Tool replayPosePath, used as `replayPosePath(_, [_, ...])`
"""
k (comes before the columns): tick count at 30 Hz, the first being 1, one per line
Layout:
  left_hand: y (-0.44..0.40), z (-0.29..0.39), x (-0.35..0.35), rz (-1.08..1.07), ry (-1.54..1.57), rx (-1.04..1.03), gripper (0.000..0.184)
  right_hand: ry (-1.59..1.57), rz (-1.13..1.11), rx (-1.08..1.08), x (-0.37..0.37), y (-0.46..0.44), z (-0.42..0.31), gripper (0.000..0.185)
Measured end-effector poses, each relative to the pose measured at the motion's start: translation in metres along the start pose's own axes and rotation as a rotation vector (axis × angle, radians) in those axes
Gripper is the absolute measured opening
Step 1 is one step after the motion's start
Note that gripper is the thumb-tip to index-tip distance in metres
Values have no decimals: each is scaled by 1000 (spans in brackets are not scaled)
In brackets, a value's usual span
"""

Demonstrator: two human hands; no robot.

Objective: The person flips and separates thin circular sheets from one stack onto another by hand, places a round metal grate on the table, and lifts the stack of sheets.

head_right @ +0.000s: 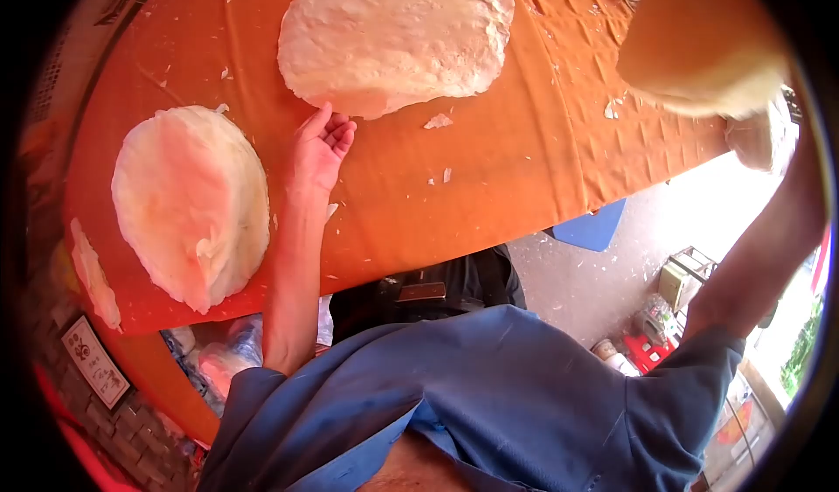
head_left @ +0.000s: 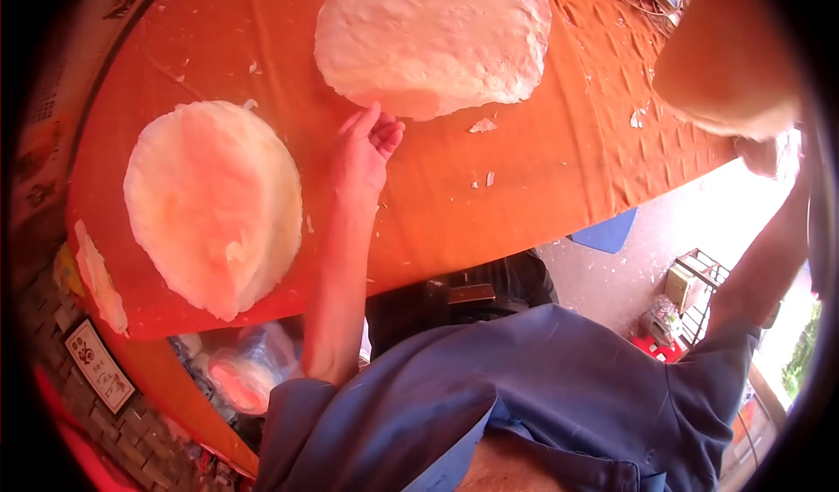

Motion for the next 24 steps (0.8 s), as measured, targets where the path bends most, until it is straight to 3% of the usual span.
replayPosePath(4, [-6, -16, -2, -33, -95, 70, 16, 126, -375, 206, -171, 45, -43, 15])
replayPosePath(5, [-2, -17, -4, -47, -109, 66, 16, 258, -281, 747, -211, 75, -69, 10])
replayPosePath(6, [2, -15, -7, -65, -120, 57, 15, 567, -197, 691, -272, 81, -46, 9])
replayPosePath(9, [4, -12, -10, -92, -148, 43, 14, 323, -384, 695, -349, 125, -7, 14])
replayPosePath(11, [2, -13, -7, -97, -136, 45, 14, 231, -329, 687, -329, 131, -22, 16])
replayPosePath(14, [8, -9, -16, -147, -77, 65, 15, 278, -502, 487, -313, 120, -54, 18])
replayPosePath(17, [7, -3, -25, -214, -30, 45, 17, 271, -373, 686, -345, 154, -42, 17])
replayPosePath(21, [3, -4, -22, -260, 18, 85, 20, 85, -438, 630, -331, 167, -50, 28])
replayPosePath(22, [5, -7, -23, -243, 38, 94, 21, 118, -447, 637, -330, 167, -54, 40])
replayPosePath(24, [6, -3, -30, -218, 80, 87, 21, 143, -347, 651, -331, 172, -55, 42])
Point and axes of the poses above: each hand's wrist, its own y-axis away from the middle knuckle, its own x-axis out of the back of the hand, z = x × y, the point moved 7 cm from there along -y, towards the middle knuckle, and after that the axes turned 9 degrees about -x, right-handed, at the moved point
